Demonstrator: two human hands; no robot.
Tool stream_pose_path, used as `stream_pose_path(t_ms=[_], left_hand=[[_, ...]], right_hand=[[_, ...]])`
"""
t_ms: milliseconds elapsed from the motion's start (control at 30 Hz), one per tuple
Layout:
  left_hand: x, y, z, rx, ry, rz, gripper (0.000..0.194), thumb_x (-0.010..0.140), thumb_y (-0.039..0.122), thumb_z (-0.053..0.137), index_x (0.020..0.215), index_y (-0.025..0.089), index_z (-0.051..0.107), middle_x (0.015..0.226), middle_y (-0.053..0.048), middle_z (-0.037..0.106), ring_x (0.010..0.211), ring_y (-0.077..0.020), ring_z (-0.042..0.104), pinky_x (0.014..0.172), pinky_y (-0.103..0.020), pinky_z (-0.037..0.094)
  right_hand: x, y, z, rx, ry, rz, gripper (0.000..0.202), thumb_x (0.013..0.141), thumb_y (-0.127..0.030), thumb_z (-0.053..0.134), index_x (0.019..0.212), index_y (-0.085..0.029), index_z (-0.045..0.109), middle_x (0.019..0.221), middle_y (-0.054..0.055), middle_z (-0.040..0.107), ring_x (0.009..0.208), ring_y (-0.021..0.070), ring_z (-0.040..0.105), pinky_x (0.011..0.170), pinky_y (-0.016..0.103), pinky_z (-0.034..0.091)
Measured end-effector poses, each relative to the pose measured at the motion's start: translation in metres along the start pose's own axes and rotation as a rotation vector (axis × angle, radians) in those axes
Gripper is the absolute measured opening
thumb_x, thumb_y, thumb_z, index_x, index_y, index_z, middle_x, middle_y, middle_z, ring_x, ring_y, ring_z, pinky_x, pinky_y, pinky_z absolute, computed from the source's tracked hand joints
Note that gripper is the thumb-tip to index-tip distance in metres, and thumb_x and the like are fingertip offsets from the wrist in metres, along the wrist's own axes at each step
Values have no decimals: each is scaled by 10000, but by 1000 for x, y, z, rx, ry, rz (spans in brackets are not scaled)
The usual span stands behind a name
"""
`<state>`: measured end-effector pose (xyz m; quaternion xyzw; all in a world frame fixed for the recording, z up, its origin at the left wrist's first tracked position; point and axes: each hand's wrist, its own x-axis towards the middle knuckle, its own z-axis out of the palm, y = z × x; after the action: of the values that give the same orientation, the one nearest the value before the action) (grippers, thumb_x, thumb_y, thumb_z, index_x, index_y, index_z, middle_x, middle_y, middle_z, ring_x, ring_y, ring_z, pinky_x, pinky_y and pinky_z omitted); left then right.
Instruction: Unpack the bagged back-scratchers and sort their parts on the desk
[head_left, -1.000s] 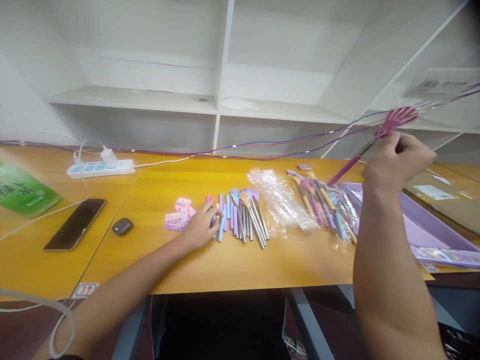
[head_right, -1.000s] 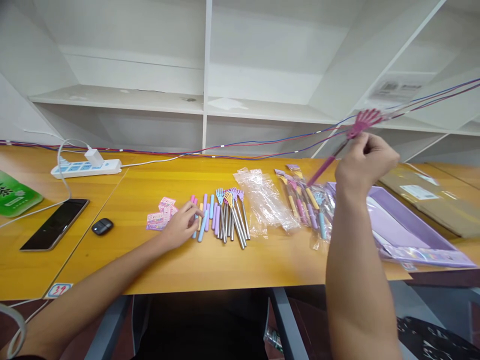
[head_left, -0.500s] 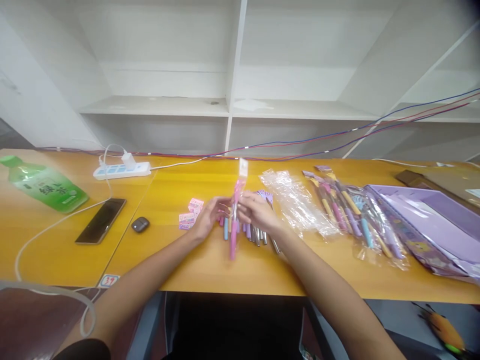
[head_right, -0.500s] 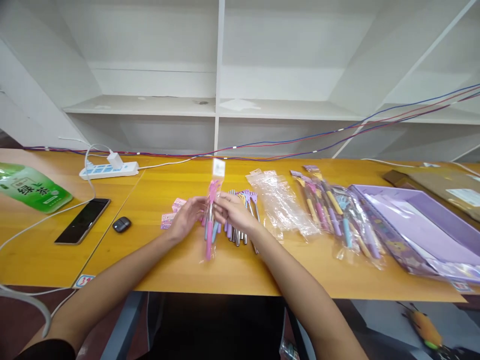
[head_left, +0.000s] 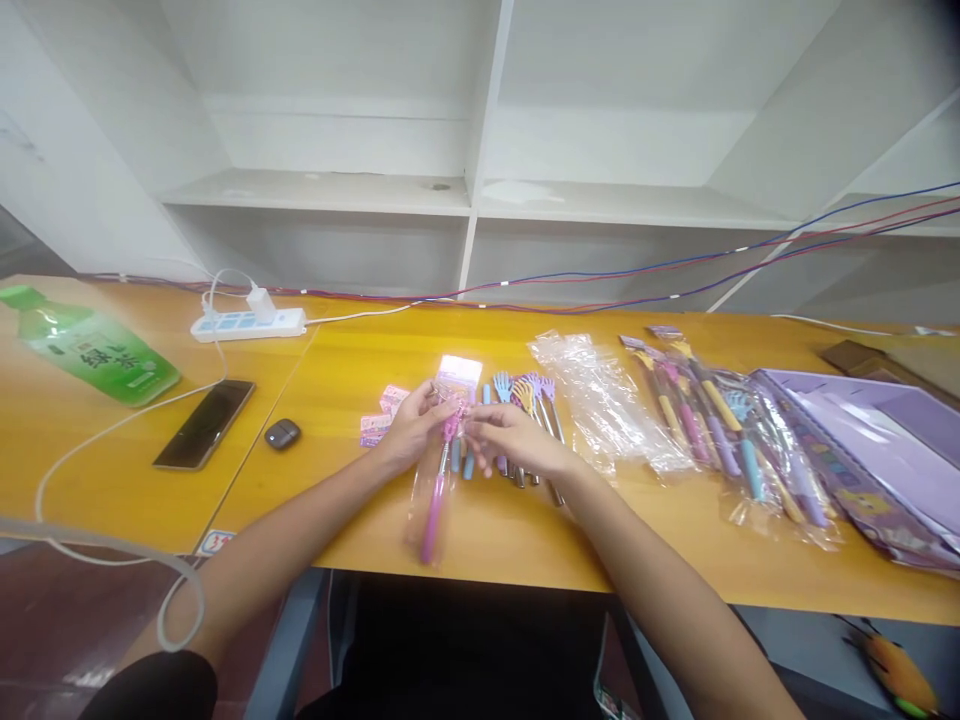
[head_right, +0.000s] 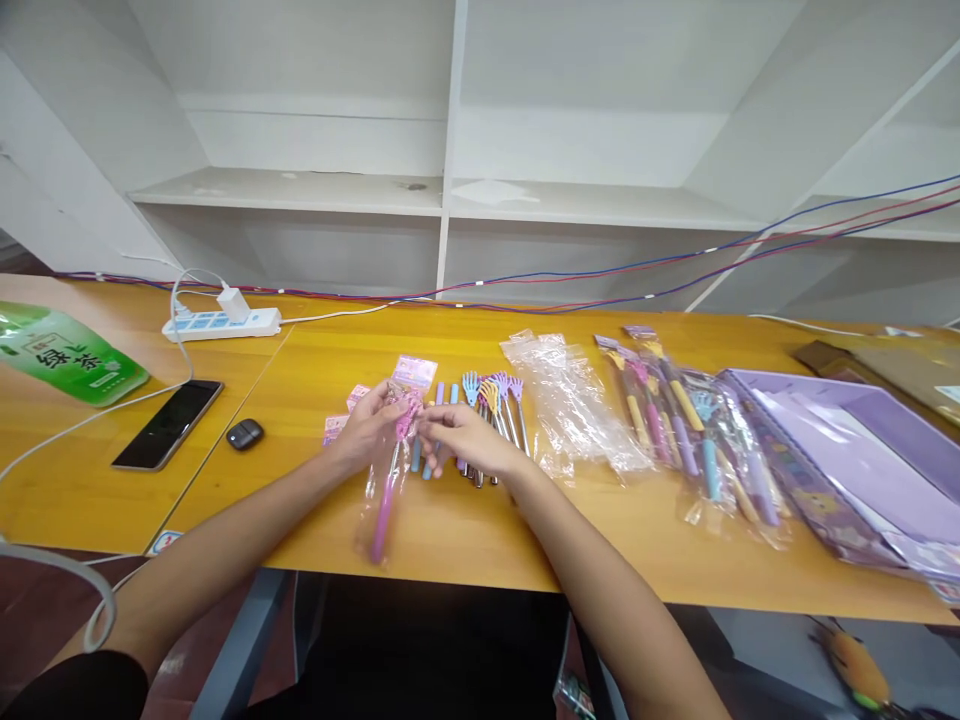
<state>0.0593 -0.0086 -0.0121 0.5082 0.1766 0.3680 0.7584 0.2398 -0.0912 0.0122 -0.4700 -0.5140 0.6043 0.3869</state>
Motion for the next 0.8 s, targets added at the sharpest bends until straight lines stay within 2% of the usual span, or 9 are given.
stream_pose_path(t_ms=[100,167,233,300,400,633,800], left_hand=[[4,-3,-4,24,17,-13,479,831,410,879,1172,190,626,974,-45,761,780,-163,728,714,-257,573],[4,-5,-5,113,-17,-42,506,833,402,877,1223,190,634,987,-51,766,794,-167,728,708,-249,559],[1,-6,-3,223,-56,-60,495,870,419,844,1255,177,650,1019,-69,771,813,-178,733,713,-254,557],[-2,-7,-1,317,-64,-73,449,927,464,775,1246,167,667,999,-78,771,735,-176,718,650,-261,545],[-6,-6,1,450,-31,-48,410,949,491,735,1212,177,703,947,-73,769,623,-175,673,563,-270,510],[-6,-3,0,786,31,60,270,949,378,699,1113,175,770,914,-50,766,724,-210,684,699,-301,531],[-10,-1,9,845,-7,68,198,932,326,705,1052,181,764,830,-24,745,659,-180,642,668,-281,496]], right_hand=[[-4,-2,-10,-67,308,-133,259,986,-479,590,912,-231,604,581,-53,556,437,145,549,414,266,434],[-4,1,-14,-198,523,-300,246,1021,-477,553,947,-244,587,615,-47,542,482,148,530,468,279,440],[-3,5,-17,-434,618,-465,220,1028,-459,582,981,-244,603,731,-12,576,614,162,564,584,299,479],[-1,8,-19,-697,604,-572,199,1020,-441,632,1016,-242,637,827,17,583,731,183,578,685,323,488],[2,12,-22,-925,550,-605,215,1023,-452,665,1065,-242,656,894,43,587,797,208,579,746,352,476],[9,23,-24,-925,517,-612,207,1037,-445,654,1085,-244,640,1017,80,645,823,221,617,776,374,517],[11,24,-23,-947,506,-644,62,1045,-284,591,1018,-238,622,957,75,641,856,228,624,793,371,520]])
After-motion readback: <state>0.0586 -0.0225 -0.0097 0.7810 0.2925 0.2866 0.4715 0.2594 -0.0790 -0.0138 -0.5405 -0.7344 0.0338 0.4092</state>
